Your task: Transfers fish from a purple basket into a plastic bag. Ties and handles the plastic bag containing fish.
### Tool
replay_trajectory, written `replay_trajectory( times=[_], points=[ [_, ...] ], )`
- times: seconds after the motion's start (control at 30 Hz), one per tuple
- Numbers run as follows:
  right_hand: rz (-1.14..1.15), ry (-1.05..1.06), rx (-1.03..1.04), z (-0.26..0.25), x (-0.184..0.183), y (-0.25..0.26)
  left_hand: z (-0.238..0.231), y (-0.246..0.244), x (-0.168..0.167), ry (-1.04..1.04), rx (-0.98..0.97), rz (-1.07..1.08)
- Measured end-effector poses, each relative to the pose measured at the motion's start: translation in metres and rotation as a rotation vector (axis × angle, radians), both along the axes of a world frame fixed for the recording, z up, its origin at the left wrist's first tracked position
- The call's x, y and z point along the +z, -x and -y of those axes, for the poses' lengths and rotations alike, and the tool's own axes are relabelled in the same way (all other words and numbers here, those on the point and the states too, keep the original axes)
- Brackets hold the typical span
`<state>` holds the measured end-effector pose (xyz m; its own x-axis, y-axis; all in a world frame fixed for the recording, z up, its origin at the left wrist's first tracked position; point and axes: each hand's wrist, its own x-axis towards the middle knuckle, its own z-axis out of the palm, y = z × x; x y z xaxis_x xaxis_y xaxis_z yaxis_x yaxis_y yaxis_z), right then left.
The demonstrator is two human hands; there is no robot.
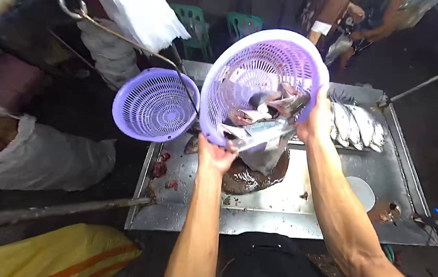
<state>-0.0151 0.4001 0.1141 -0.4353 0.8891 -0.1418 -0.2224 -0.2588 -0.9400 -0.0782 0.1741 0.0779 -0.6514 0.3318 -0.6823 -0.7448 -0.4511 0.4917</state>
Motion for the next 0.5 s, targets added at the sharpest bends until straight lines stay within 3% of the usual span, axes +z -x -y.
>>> replay_trajectory(
  times=[0.1,0.17,0.27,0.37,0.5],
  points=[
    [0.052,-0.201,0.046,0.008,-0.002,0.017,0.001,0.0,-0.028,-0.083,0.097,0.089],
    [0.072,-0.1,0.121,0.006,-0.011,0.008,0.008,-0.009,-0.038,-0.102,0.129,0.155],
    [0.071,-0.028,0.064,0.004,-0.02,0.003,0.003,0.005,-0.02,-0.101,0.128,0.089],
    [0.188,-0.026,0.164,0.008,-0.017,-0.001,0.002,0.013,-0.027,-0.047,0.098,0.094],
    [0.119,-0.041,0.157,-0.007,-0.006,0.017,-0.002,0.007,-0.017,-0.075,0.101,0.098]
  ],
)
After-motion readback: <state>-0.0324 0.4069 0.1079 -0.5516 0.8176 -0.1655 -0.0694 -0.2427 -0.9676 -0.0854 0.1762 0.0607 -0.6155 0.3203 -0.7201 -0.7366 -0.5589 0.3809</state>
